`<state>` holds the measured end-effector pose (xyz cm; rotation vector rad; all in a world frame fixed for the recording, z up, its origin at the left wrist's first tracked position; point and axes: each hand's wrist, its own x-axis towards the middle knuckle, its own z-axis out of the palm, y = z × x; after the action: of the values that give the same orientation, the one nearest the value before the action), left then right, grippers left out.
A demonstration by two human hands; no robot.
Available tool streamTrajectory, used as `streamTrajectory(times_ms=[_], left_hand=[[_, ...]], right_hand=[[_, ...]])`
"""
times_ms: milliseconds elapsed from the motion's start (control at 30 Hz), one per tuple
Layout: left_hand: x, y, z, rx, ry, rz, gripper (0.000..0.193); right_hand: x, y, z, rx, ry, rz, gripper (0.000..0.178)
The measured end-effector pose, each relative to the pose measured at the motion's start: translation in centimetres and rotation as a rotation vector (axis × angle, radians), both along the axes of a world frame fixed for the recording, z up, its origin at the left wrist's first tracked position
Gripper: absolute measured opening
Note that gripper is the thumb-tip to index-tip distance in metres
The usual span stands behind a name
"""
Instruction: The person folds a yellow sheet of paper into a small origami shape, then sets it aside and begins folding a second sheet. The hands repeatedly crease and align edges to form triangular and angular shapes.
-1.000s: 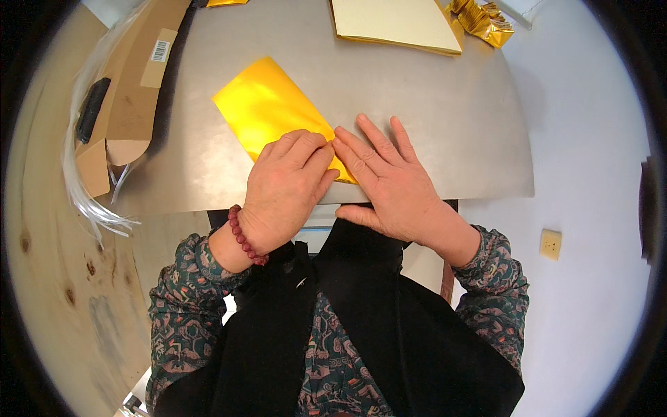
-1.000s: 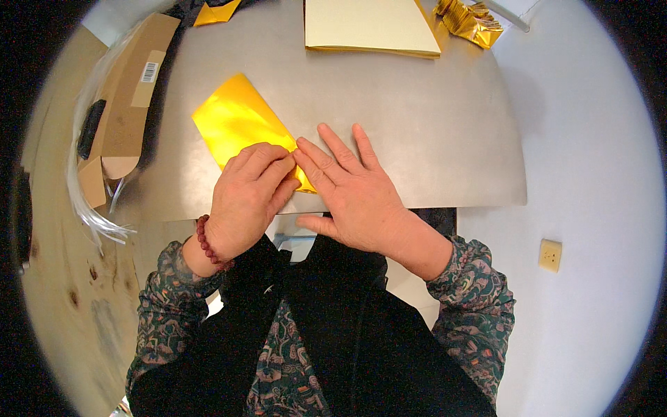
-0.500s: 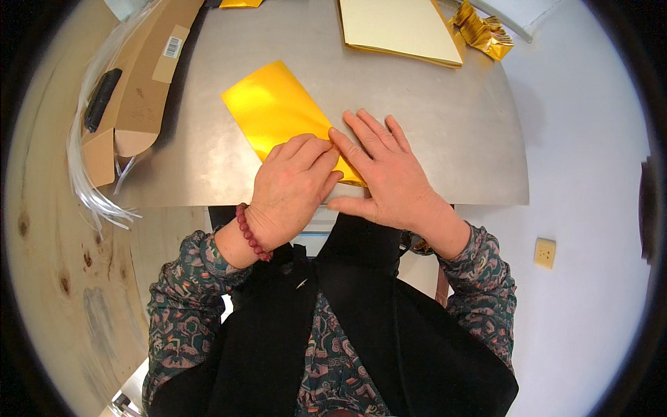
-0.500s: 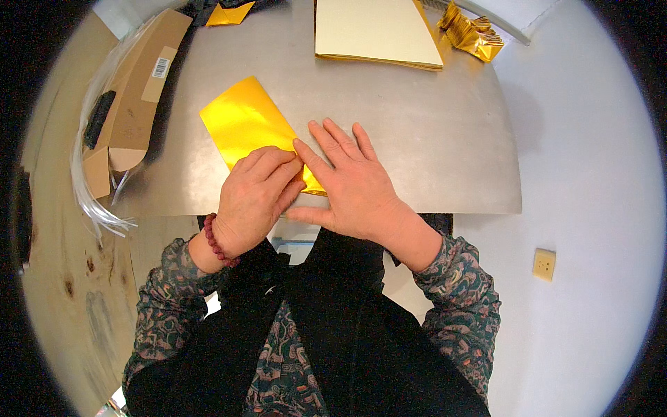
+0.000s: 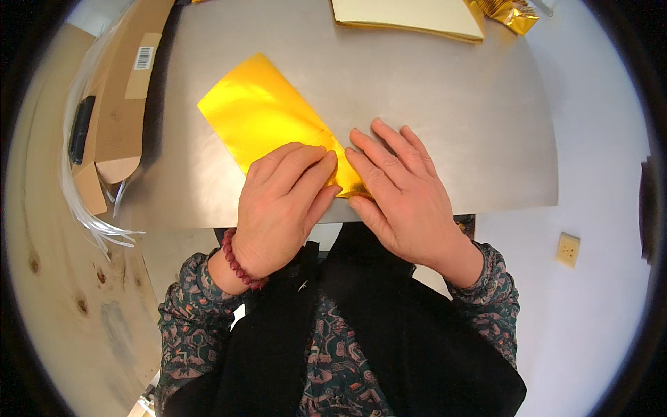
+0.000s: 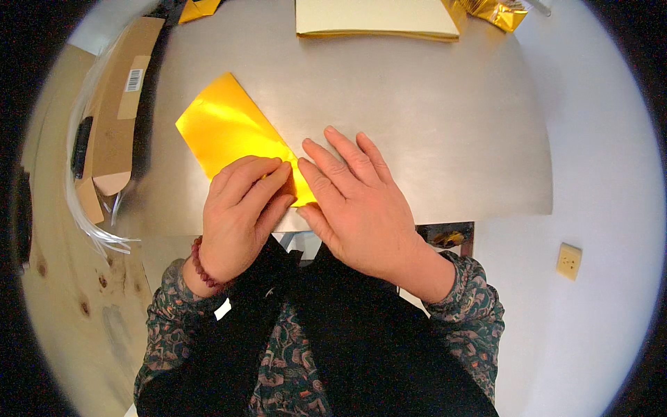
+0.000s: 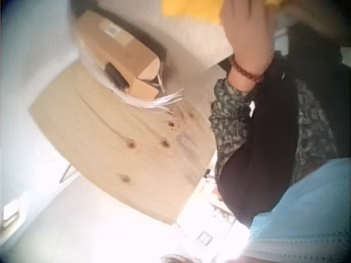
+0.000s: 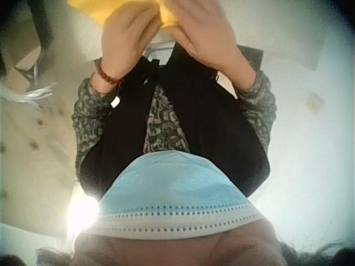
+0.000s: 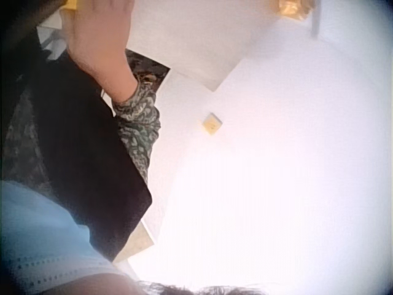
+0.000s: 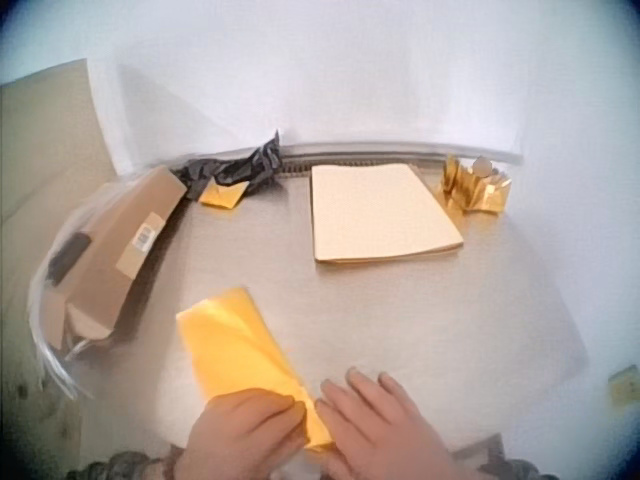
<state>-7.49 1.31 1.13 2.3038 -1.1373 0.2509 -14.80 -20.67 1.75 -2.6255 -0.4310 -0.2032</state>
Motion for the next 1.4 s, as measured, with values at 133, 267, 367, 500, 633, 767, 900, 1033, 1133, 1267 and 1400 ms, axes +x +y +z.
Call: streamTrajectory(times_ms=[133,267,367,500,633,767,900,1033,1133,1267,1400], left_hand=[[-0.5,-0.8,0.7,0.05,0.041,0.017,0.041],[-0.6,-1.4,1.0,0.079,0.071,0.019,0.042],[-0.6,-1.5,1.1,0.093,0.087,0.023,0.042],[-0.6,-1.3,1.2,0.128,0.055,0.038,0.043],[-0.5,-1.1,1.2,0.129,0.072,0.045,0.043],[-0.3,-0.9,0.9,0.101,0.092,0.031,0.043],[-0.3,-0.6,0.8,0.086,0.11,0.022,0.043],[-0.2,-0.5,0.8,0.076,0.102,0.012,0.043],[-0.1,-0.6,0.8,0.07,0.093,0.01,0.044],[0.1,-0.6,0.8,0.075,0.079,0.01,0.044],[0.1,-0.4,0.4,0.089,0.078,0.012,0.043]], right_hand=[[-0.3,-1.1,0.5,0.07,0.029,-0.009,0.054],[-0.1,-1.6,0.4,0.125,0.029,-0.019,0.051],[0.0,-1.6,0.4,0.167,0.042,-0.03,0.048],[0.1,-1.6,0.5,0.207,0.062,-0.036,0.045],[0.4,-1.4,0.5,0.206,0.057,-0.038,0.043],[0.4,-1.3,0.6,0.186,0.067,-0.036,0.042],[0.3,-1.1,0.8,0.148,0.074,-0.029,0.044],[0.5,-0.9,0.8,0.12,0.077,-0.026,0.044],[0.5,-0.9,0.9,0.116,0.076,-0.029,0.043],[0.4,-1.2,0.6,0.17,0.058,-0.009,0.043],[-0.2,-2.3,0.3,0.41,0.038,-0.013,0.041]])
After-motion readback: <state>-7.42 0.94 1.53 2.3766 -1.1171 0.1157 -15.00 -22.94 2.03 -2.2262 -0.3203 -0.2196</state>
